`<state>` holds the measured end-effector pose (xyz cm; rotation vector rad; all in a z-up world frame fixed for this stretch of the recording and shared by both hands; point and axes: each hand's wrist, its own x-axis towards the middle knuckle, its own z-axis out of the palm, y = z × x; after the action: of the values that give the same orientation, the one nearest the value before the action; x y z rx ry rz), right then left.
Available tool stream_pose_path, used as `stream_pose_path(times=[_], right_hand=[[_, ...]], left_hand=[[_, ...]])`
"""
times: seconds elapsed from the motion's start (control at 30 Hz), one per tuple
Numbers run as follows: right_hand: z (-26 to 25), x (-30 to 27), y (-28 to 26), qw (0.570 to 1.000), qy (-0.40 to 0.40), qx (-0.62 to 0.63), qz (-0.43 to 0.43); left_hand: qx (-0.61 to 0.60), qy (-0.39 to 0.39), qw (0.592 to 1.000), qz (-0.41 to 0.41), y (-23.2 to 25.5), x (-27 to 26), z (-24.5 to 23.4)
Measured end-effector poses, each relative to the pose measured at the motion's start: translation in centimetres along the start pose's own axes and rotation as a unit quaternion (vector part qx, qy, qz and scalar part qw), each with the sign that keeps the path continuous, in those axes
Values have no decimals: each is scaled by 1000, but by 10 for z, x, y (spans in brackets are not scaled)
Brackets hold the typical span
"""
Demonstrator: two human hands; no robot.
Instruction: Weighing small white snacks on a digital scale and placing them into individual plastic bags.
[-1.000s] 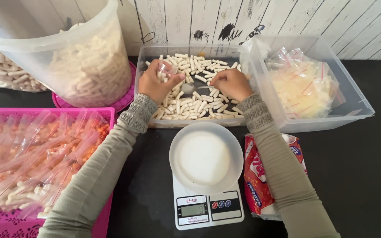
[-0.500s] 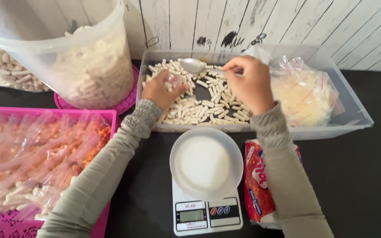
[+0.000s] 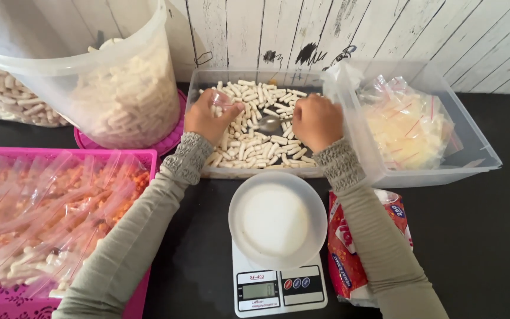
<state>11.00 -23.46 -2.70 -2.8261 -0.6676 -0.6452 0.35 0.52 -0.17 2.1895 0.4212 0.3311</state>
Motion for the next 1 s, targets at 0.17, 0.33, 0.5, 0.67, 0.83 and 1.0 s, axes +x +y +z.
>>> stream_pose_path(times=[0.17, 0.33, 0.5, 0.67, 0.83, 1.0], right_hand=[[-9, 1, -12, 960, -148, 225, 78], [-10, 0, -7, 925, -149, 335, 102], [-31, 5, 1, 929, -132, 322, 124], [-74, 9, 3, 948, -81, 273, 141], [-85, 4, -24, 957, 7, 281, 78], [-104, -15, -53, 973, 152, 152, -84]], left_hand=[[0, -10, 1000, -14, 13, -7, -5], [9, -5, 1000, -26, 3, -1, -1], [28, 8, 999, -32, 1, 3, -1], [32, -23, 999, -33, 14, -14, -8], [26, -67, 997, -34, 25, -23, -11], [26, -30, 999, 18, 15, -14, -6]])
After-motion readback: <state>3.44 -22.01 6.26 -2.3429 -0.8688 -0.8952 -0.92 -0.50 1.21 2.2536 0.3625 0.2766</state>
